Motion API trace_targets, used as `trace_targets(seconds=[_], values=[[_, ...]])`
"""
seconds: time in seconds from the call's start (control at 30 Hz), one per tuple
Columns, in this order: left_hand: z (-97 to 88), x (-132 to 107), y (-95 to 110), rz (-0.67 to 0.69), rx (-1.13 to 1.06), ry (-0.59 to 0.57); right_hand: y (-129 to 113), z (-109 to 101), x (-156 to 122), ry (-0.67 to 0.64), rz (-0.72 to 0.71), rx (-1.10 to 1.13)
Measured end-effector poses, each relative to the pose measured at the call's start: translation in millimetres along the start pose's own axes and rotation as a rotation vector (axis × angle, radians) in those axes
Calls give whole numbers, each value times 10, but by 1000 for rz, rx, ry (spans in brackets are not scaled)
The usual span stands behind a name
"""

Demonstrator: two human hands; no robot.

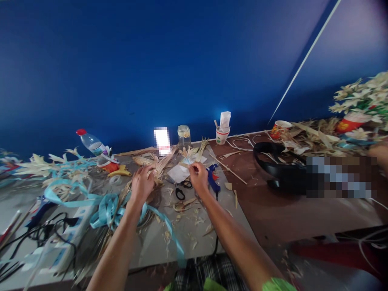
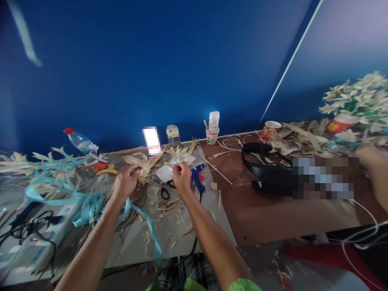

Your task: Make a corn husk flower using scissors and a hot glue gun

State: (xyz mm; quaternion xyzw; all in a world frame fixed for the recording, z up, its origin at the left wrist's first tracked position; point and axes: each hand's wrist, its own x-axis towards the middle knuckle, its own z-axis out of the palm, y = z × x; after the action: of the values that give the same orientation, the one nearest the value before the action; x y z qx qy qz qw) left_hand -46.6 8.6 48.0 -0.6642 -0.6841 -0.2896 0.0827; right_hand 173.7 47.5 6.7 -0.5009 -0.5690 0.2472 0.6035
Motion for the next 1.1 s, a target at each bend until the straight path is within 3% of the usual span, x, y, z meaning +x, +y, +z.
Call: trace_targets(seconds=[0.2, 0.3, 0.4, 0.57, 0.8, 0.93, 1.1], values=[[-227, 79, -33, 83, 268, 6, 2, -4, 9, 2, 12, 8], [-310, 126, -61, 126, 345, -91, 2, -2, 5, -3, 3, 9], [-302, 160, -139, 177, 425, -200, 11, -1, -1, 2, -13, -10], [-261, 205, -280, 209, 547, -251, 14, -2, -3, -7, -32, -22], [-381, 310, -203, 117, 556, -132, 11, -22, 42, 33, 10, 11], [-345, 358, -165, 146, 586, -319, 33, -48, 59, 57, 35, 24], [-306, 397, -305, 158, 697, -412, 53, -44, 57, 45, -4, 5]])
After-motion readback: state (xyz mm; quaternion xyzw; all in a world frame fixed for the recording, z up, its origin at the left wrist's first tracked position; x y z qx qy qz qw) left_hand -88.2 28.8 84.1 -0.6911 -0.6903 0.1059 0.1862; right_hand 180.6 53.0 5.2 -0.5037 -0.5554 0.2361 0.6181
